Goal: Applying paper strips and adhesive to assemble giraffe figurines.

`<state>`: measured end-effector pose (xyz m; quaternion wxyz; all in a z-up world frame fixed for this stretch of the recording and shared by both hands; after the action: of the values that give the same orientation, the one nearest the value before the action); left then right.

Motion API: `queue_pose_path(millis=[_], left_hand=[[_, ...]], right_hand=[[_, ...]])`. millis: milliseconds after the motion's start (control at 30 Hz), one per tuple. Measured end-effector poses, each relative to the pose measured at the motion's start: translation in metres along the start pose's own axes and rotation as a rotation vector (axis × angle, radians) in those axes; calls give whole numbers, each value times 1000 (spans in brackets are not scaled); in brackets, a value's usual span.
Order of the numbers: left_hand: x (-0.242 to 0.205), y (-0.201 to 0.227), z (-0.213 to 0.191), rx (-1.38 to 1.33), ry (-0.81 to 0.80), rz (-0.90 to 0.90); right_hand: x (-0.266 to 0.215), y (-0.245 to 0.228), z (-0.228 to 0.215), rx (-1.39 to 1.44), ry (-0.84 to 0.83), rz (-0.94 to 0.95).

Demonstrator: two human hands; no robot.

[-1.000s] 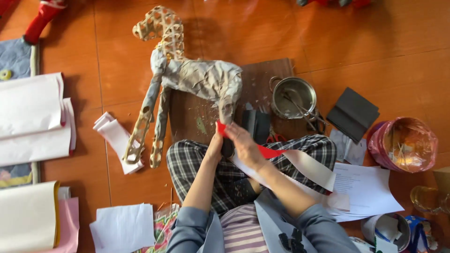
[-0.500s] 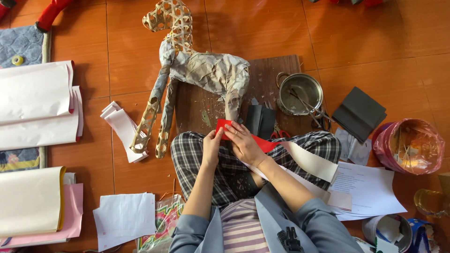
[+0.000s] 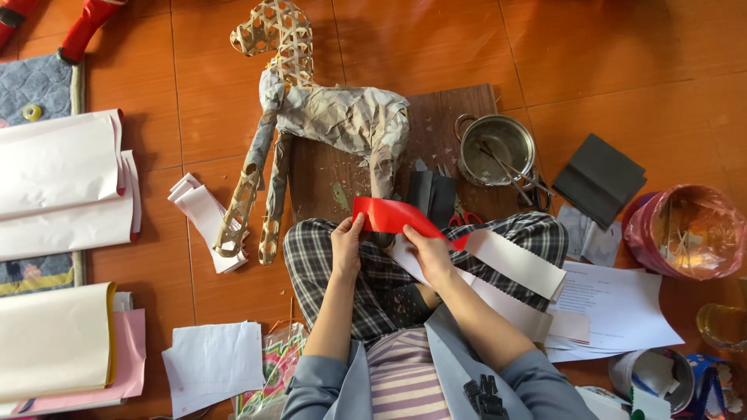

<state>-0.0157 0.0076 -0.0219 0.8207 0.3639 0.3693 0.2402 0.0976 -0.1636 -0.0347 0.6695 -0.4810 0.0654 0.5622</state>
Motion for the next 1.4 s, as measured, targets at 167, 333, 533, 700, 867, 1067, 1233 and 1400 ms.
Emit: queue_pose_path(millis=[167,333,533,700,867,1067,1233,1400], left_hand=[[12,-23,-11,-8,105,-41],[2,8,7,492,200,207],[3,3,20,890,11,388],[-3,20,55,505,-222,-4],[4,17,62,394,-258,-43],[0,19,65,454,-250,-9],[-6,26,70,719,-117,13],[8,4,48,880,-27,30]], right_hand=[[-2,-39,39,1,-39,-468],[0,-28,35,-139,139,-502],[-15,-46,48,-250,149,-581],[-8,-40,45,-110,111,-485],[-31,-88,32,-472,132,-547],[-102,-177,-87,-590,252,-293],[-90,-115,-11,-681,-227,23],[35,-42,62,-816,-255,-325]])
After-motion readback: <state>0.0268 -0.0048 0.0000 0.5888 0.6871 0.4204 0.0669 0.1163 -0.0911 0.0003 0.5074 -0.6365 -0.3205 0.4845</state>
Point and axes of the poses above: each hand's wrist, its own x-axis towards the middle knuckle, its own z-axis out of the palm, y = z × x, the point moved 6 cm from there along x, towards the middle knuckle, and after that the axes turned 8 degrees about -y, right-handed, at the moved point
